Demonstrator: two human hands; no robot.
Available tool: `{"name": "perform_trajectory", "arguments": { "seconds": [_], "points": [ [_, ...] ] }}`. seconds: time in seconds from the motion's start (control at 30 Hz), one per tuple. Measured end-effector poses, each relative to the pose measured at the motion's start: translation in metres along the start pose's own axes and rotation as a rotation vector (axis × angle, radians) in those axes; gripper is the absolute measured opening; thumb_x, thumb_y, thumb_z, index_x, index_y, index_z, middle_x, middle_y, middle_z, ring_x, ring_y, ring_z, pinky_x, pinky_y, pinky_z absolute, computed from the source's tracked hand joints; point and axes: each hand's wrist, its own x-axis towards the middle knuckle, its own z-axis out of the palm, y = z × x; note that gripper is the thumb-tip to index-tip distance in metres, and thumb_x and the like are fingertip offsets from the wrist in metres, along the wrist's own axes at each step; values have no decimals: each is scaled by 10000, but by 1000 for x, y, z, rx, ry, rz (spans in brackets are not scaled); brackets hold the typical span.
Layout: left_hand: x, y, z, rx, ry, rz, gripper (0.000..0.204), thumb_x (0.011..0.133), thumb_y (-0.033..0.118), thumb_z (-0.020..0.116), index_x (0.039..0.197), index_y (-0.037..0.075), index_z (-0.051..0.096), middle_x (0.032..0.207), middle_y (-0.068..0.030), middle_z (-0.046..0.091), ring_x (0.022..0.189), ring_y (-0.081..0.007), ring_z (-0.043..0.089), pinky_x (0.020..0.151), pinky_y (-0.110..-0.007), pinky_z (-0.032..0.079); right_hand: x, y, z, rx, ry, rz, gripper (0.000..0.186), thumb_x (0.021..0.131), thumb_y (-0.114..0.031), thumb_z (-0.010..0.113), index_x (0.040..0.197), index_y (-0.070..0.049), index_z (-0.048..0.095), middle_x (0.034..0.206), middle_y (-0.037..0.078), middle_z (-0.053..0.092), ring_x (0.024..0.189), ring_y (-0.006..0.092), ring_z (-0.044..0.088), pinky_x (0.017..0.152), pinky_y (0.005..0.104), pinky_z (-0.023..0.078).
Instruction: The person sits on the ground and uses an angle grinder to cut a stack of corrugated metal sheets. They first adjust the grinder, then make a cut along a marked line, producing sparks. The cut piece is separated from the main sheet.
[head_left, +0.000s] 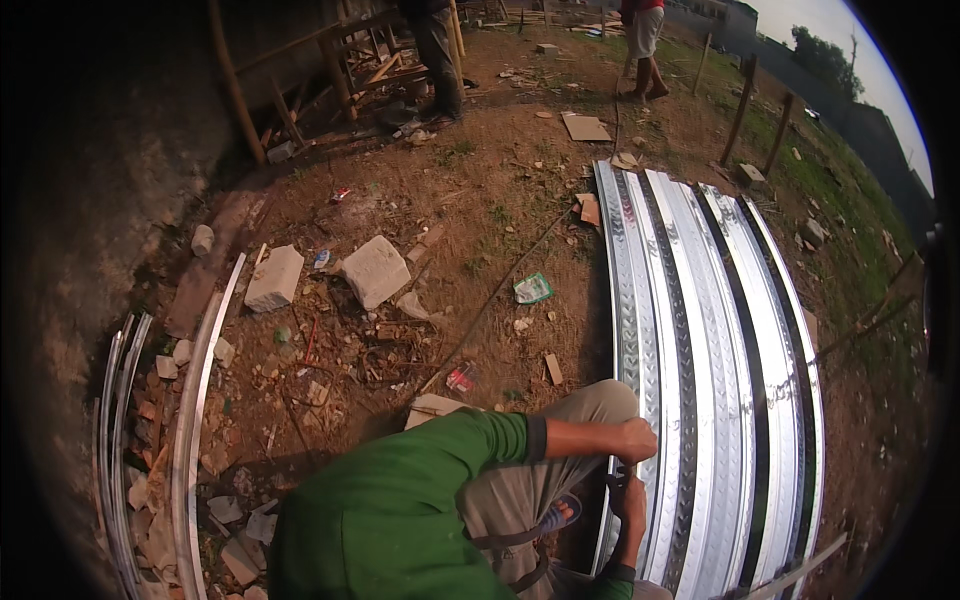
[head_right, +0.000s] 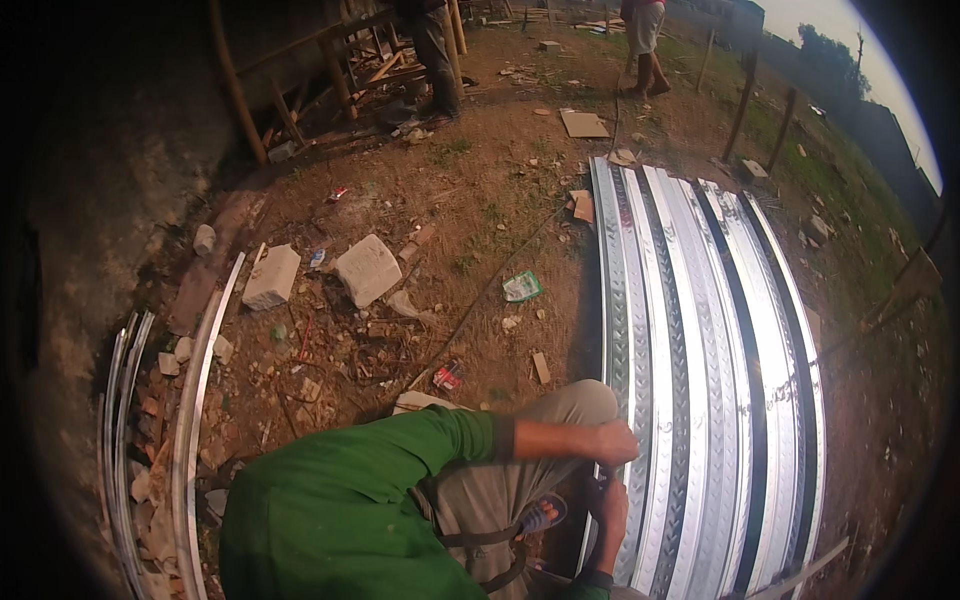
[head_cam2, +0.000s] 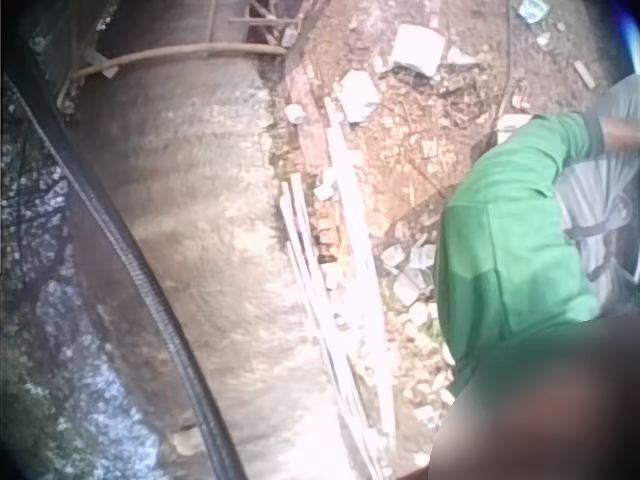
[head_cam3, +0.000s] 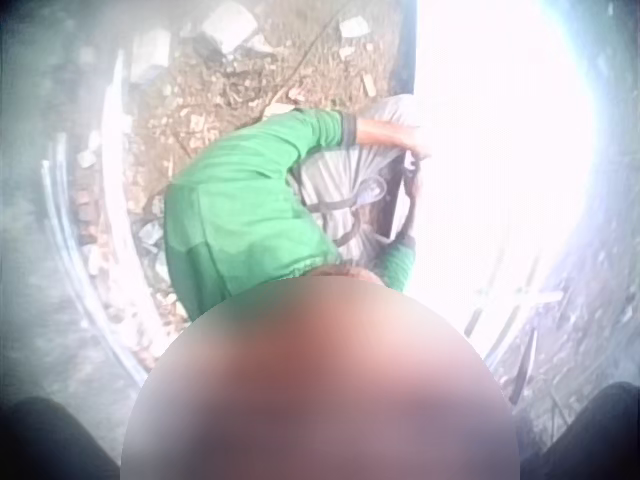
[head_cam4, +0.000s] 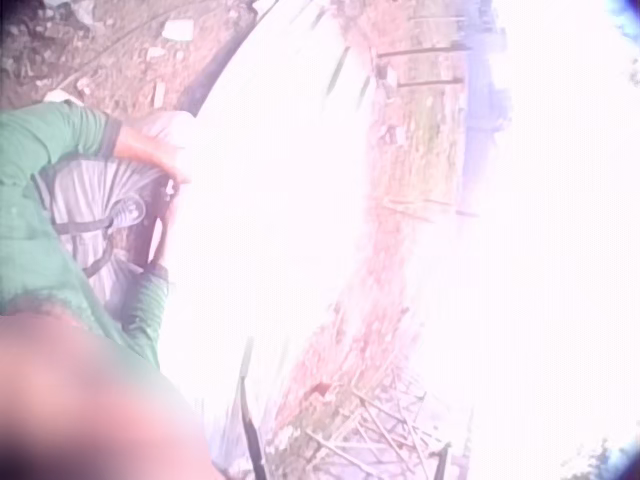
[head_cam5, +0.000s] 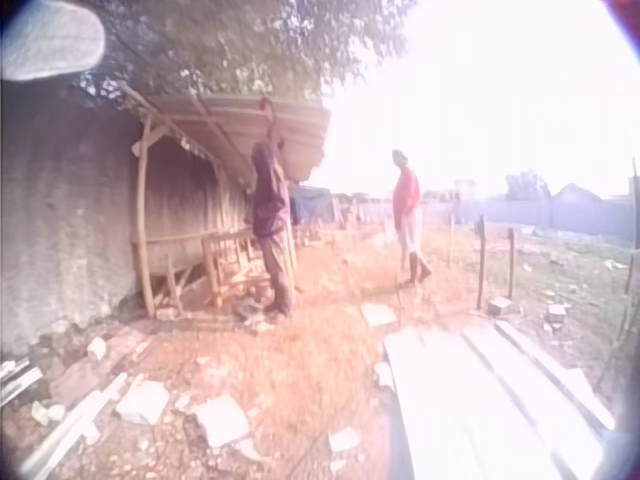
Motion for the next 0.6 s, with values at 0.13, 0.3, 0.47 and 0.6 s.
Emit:
{"name": "perform_trajectory", "arguments": {
  "seconds": [0.13, 0.3, 0.47, 0.6],
  "points": [
    [-8, 8, -19, -102, 54, -20, 134, 655, 125, 735, 749, 47, 788, 798, -184, 759, 783, -372, 767, 656, -495, 602, -6, 5, 1, -46, -20, 69, 374, 932, -239, 761, 1204, -3, 660, 999, 266, 763, 970, 438, 739, 822, 527, 569],
    [-7, 8, -18, -128, 54, -29, 139, 638, 112, 718, 732, 29, 777, 769, -199, 747, 772, -376, 763, 653, -488, 604, -9, 18, 12, -60, -38, 105, 380, 913, -241, 772, 1183, 11, 685, 977, 277, 762, 935, 437, 750, 813, 507, 579],
    [-2, -3, -15, -142, -3, -41, 162, 667, 124, 713, 776, 25, 783, 837, -208, 760, 811, -383, 766, 644, -493, 606, -6, 18, 11, -31, -8, 56, 400, 907, -246, 766, 1208, 5, 686, 1004, 281, 758, 965, 443, 741, 844, 503, 578],
    [-8, -14, -19, -141, -60, -99, 200, 697, 148, 738, 830, 6, 784, 902, -225, 765, 864, -398, 765, 689, -501, 616, -1, 12, 9, -62, -18, 88, 441, 893, -287, 765, 1221, -2, 689, 1034, 285, 753, 1007, 436, 733, 880, 513, 571]
  ]
}}
